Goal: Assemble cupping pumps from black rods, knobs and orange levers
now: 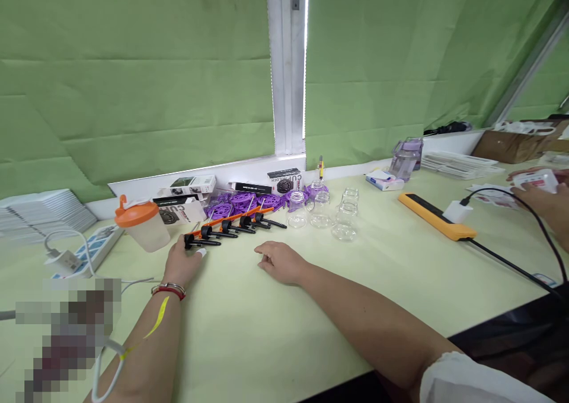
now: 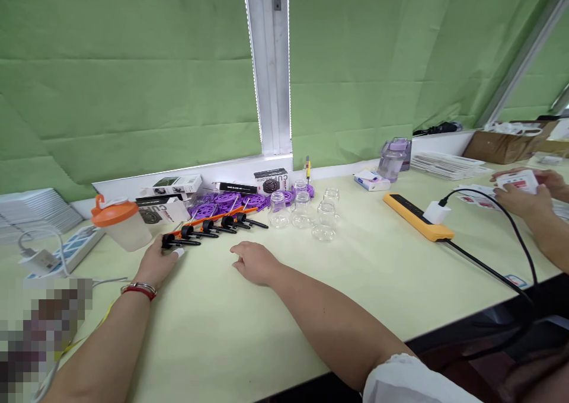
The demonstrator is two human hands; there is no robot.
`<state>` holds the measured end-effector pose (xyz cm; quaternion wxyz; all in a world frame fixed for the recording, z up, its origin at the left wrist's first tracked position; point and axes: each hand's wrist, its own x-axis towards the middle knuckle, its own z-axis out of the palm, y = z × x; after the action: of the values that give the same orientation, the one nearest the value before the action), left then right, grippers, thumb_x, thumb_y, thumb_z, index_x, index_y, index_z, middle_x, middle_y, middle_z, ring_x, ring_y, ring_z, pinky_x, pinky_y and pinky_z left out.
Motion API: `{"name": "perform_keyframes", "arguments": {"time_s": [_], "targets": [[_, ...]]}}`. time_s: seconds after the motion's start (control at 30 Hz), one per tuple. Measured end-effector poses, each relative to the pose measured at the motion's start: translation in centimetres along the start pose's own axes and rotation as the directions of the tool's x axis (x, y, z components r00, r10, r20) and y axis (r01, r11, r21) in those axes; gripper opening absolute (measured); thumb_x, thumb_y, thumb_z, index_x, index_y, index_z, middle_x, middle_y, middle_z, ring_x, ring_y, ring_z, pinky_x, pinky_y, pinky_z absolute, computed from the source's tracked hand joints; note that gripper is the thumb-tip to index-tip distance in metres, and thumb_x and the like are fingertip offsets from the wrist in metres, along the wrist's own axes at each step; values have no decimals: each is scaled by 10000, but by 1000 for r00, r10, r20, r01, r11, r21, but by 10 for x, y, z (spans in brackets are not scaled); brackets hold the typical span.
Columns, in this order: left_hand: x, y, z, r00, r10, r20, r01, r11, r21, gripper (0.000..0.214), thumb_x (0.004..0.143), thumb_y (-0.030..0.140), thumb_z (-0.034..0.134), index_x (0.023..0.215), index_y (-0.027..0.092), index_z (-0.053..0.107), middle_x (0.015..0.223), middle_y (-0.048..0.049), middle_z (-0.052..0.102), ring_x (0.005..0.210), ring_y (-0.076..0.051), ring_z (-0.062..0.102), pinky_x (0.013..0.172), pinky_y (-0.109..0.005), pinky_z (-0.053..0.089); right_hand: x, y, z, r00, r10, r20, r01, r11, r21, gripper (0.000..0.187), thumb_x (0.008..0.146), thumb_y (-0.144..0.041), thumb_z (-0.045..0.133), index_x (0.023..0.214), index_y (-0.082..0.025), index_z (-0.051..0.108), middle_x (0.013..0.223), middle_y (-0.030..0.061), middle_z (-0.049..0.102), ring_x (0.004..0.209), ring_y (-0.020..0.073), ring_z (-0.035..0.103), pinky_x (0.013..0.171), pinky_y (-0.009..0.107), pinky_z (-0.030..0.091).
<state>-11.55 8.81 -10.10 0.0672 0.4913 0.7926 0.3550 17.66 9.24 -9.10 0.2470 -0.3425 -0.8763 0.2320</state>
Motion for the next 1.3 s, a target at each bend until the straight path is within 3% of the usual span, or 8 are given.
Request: {"name": "perform_keyframes", "arguments": {"time_s": [0.6, 0.73, 0.87, 0.93, 1.03, 1.13, 1.3], "targets": [[0, -1, 0, 1000, -9, 5, 9, 1000, 8, 752, 663, 337, 636, 1349, 128, 408, 1063, -139, 619, 953, -292, 612, 789, -388, 496, -1, 0, 3, 1000, -4, 2, 4, 1000, -11, 377, 826, -208, 541, 1194, -145, 593, 1099, 86, 635, 824, 158, 624, 809, 299, 480], [0, 0, -1, 1000, -10, 13, 10, 1000, 16, 765, 664, 345, 635, 1355, 117, 398, 1071, -146, 612, 977, -304, 604, 802, -392, 492, 0, 1, 4, 999, -32, 28, 33, 998, -50, 387, 828, -264, 553, 1192, -141, 601, 1174, 100, 619, 989, 200, 603, 894, 328, 456], [-2, 1, -2, 1000, -4, 22, 4, 1000, 14, 737, 670, 347, 626, 1339, 118, 417, 1082, -145, 612, 990, -306, 598, 816, -396, 487, -1, 1, 4, 986, -53, 160, 74, 989, -126, 559, 797, -480, 596, 1259, -166, 572, 1392, 121, 477, 1335, 305, 330, 1092, 461, 245], [-2, 2, -2, 1000, -6, 16, 6, 1000, 9, 739, 669, 339, 626, 1342, 121, 413, 1090, -142, 613, 992, -301, 597, 824, -394, 485, -2, 0, 2, 966, -18, 256, 60, 986, -154, 730, 781, -623, 540, 1366, -193, 465, 1499, 121, 313, 1406, 344, 152, 1116, 545, 99], [-3, 4, -2, 1000, -11, 8, 11, 1000, -7, 746, 663, 326, 633, 1344, 122, 409, 1090, -137, 617, 1000, -300, 596, 837, -397, 481, -4, -4, 1, 939, 1, 344, 70, 979, -192, 882, 772, -731, 434, 1461, -200, 291, 1554, 119, 114, 1422, 347, -60, 1100, 577, -68], [-4, 5, -2, 1000, -14, 9, 14, 1000, -16, 743, 662, 322, 637, 1340, 120, 411, 1092, -140, 617, 1014, -308, 591, 848, -408, 479, -6, -6, 2, 928, -2, 372, 92, 970, -226, 882, 789, -744, 377, 1481, -221, 218, 1562, 100, 6, 1405, 333, -161, 1084, 576, -129], [-5, 7, -3, 1000, -17, 9, 17, 1000, -15, 782, 650, 311, 656, 1354, 105, 385, 1114, -154, 608, 1036, -313, 584, 861, -403, 478, -6, -6, 4, 931, 18, 364, 83, 962, -261, 852, 812, -727, 357, 1486, -236, 185, 1559, 88, -67, 1399, 327, -186, 1082, 575, -137]]}}
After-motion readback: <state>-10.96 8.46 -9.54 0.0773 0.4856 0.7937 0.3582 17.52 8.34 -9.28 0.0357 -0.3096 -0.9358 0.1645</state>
